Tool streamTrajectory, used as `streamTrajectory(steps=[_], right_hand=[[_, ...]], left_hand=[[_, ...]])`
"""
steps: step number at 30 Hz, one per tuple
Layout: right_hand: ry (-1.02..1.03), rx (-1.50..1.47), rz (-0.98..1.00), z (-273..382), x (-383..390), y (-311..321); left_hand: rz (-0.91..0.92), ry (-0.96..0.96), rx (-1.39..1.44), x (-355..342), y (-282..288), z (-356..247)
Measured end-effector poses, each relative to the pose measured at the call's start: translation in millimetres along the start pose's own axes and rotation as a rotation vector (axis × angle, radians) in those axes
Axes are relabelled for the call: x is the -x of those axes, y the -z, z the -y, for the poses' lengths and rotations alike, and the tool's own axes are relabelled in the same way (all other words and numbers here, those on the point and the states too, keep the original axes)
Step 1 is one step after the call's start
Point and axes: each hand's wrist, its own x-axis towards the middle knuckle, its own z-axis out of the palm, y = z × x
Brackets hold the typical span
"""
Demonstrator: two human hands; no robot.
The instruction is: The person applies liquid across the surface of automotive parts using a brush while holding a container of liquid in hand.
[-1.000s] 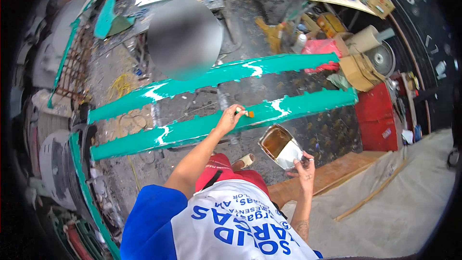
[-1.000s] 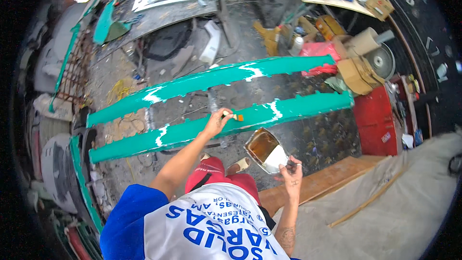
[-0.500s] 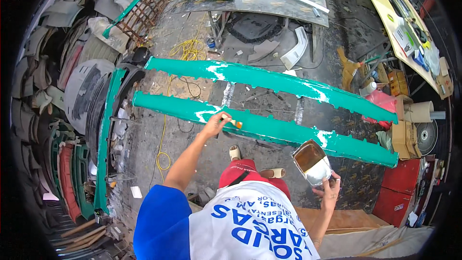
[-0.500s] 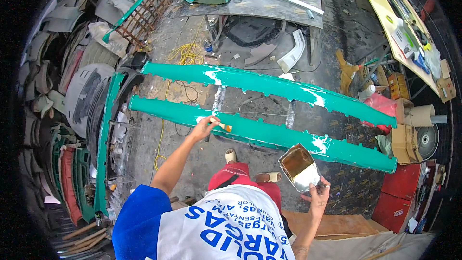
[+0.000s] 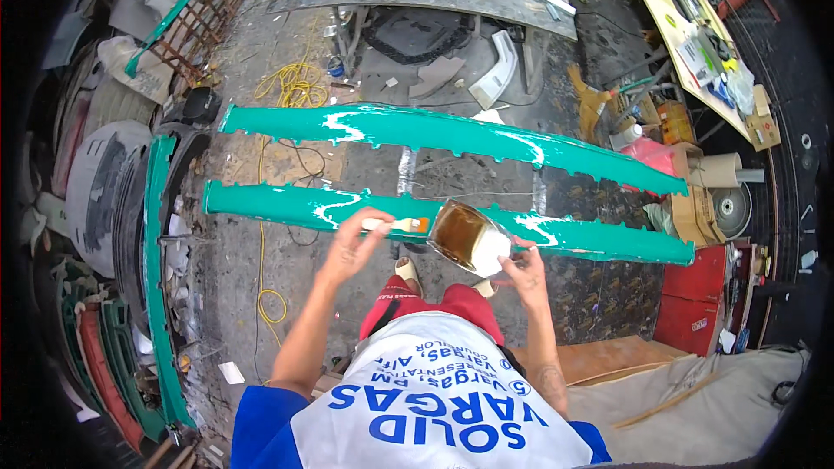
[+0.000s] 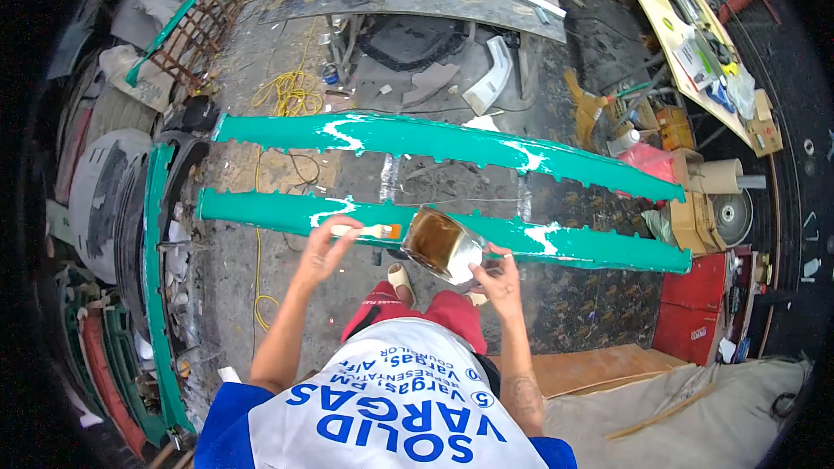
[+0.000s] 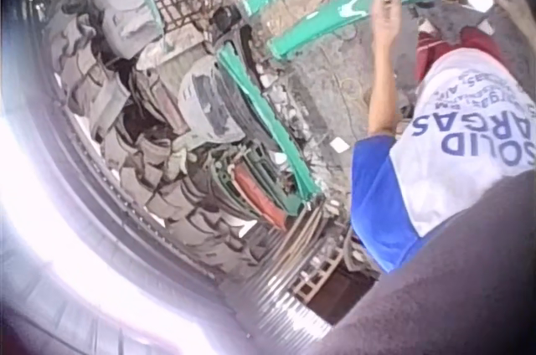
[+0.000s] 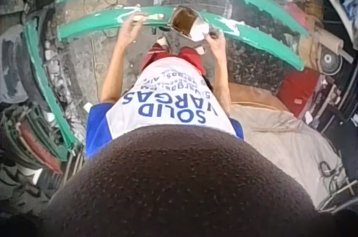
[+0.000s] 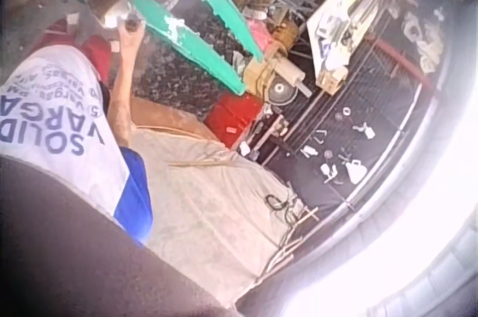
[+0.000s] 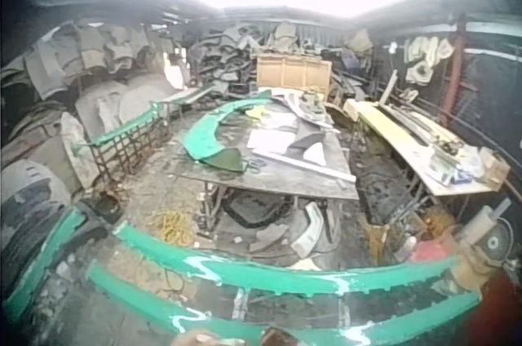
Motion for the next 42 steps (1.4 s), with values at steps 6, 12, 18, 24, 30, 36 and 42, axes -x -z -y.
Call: streamTrajectory(steps=[6,12,18,24,30,36,42], right_hand=[[-0.044,0.089,0.141,15.9,-27.1,-86.0],[-0.041,0.234,0.189,7.1,-46.1,-127.0],[-0.072,0.212,0.168,8.9,-51.4,-120.7],[-0.093,0.2,0.099,19.8,-53.1,-77.6],[-0.053,0.152,0.042,42.3,-49.4,-24.6],[-0.043,0.147,0.038,60.0,-47.6,22.6],[-0.05,0.183,0.052,68.2,-52.1,58.2]], left_hand=[[0.13,-0.387,-0.444,-12.3,-9.6,23.8],[-0.232,0.06,-0.026,23.6,45.7,69.2],[-0.462,0.296,0.081,55.5,77.1,149.0],[-0.697,0.325,-0.223,71.6,100.0,210.9],[-0.603,0.04,-0.692,61.1,15.1,170.4],[-0.437,0.019,-0.692,43.6,-111.8,104.0],[-0.392,-0.023,-0.475,37.6,-155.2,84.7]])
